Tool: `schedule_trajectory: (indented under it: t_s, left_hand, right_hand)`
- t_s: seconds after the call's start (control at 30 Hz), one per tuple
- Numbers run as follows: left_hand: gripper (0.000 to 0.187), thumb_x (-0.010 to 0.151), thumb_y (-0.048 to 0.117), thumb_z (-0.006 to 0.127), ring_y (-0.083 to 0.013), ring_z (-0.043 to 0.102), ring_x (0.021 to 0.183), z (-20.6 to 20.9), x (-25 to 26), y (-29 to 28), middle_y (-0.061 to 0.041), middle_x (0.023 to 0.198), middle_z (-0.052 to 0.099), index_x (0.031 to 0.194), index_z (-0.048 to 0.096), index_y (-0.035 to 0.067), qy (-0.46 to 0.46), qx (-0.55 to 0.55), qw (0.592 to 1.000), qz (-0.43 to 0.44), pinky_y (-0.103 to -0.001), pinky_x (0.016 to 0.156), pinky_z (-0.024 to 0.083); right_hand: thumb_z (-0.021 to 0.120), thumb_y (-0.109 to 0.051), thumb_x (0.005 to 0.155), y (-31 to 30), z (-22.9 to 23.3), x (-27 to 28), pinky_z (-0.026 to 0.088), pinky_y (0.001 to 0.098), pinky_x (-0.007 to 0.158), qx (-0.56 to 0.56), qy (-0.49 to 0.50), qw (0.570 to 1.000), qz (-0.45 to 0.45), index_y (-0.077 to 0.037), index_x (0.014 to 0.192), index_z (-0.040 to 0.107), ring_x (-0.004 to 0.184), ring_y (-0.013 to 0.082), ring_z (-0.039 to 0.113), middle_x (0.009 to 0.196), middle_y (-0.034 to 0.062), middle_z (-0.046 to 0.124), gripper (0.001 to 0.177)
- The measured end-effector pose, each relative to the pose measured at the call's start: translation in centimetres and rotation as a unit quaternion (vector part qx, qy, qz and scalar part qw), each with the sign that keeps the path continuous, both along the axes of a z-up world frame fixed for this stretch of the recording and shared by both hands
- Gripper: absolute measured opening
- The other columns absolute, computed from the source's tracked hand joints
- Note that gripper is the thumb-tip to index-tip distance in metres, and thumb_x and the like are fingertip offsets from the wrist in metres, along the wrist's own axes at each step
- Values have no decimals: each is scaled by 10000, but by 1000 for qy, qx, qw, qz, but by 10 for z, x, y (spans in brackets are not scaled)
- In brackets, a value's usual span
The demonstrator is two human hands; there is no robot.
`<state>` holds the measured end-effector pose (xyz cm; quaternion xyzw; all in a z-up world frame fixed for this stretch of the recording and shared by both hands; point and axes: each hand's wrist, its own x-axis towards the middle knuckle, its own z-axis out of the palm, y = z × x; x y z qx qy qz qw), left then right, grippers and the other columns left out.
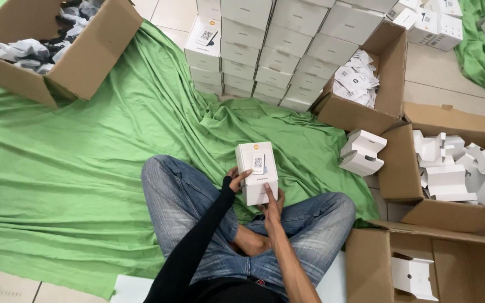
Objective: The person sits on a green sheet on the floor and assembles small white product boxes. They place a small black device and a white paper insert into the box, close the lid, and then stack the finished box with others. The person repeats this process multiple times, handling the boxes and inserts by hand.
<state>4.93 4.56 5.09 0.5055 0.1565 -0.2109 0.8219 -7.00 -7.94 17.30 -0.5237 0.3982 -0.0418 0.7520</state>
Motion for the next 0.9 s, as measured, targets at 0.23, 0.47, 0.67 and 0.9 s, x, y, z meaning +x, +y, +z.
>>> schedule_trajectory:
  t_s: [0.23,0.47,0.67,0.9]
  left_hand:
    - [860,830,477,773,-331,713,1087,58,-15,17,-236,1289,694,1493,511,-3,-1,26,994,-107,-405,861,590]
    - [949,809,560,720,-362,662,1158,84,-20,16,-151,1472,550,1596,346,185,52,35,994,-90,-461,895,569]
    - [909,874,570,721,-355,570,1301,11,-7,7,-159,1523,509,1628,338,239,14,21,996,-82,-469,1006,525]
    - [786,869,406,693,-321,612,1214,24,-7,14,-115,1451,581,1590,396,304,31,-25,995,-92,-420,912,531]
  right_hand:
    - [842,-271,881,-7,-17,-34,524,279,658,173,-63,983,-5,-69,1266,625,815,124,575,1016,4,656,486]
    - [721,-66,835,17,41,-39,519,327,996,181,-213,957,-76,-164,1453,427,1189,174,612,1303,52,624,691]
    - [674,-13,888,14,-15,-31,494,371,1062,270,-226,934,-60,-81,1498,457,1234,216,591,1370,71,602,651]
    - [682,-35,872,9,-1,-23,496,491,982,-550,-163,797,187,34,1370,571,1228,451,558,1346,279,573,515]
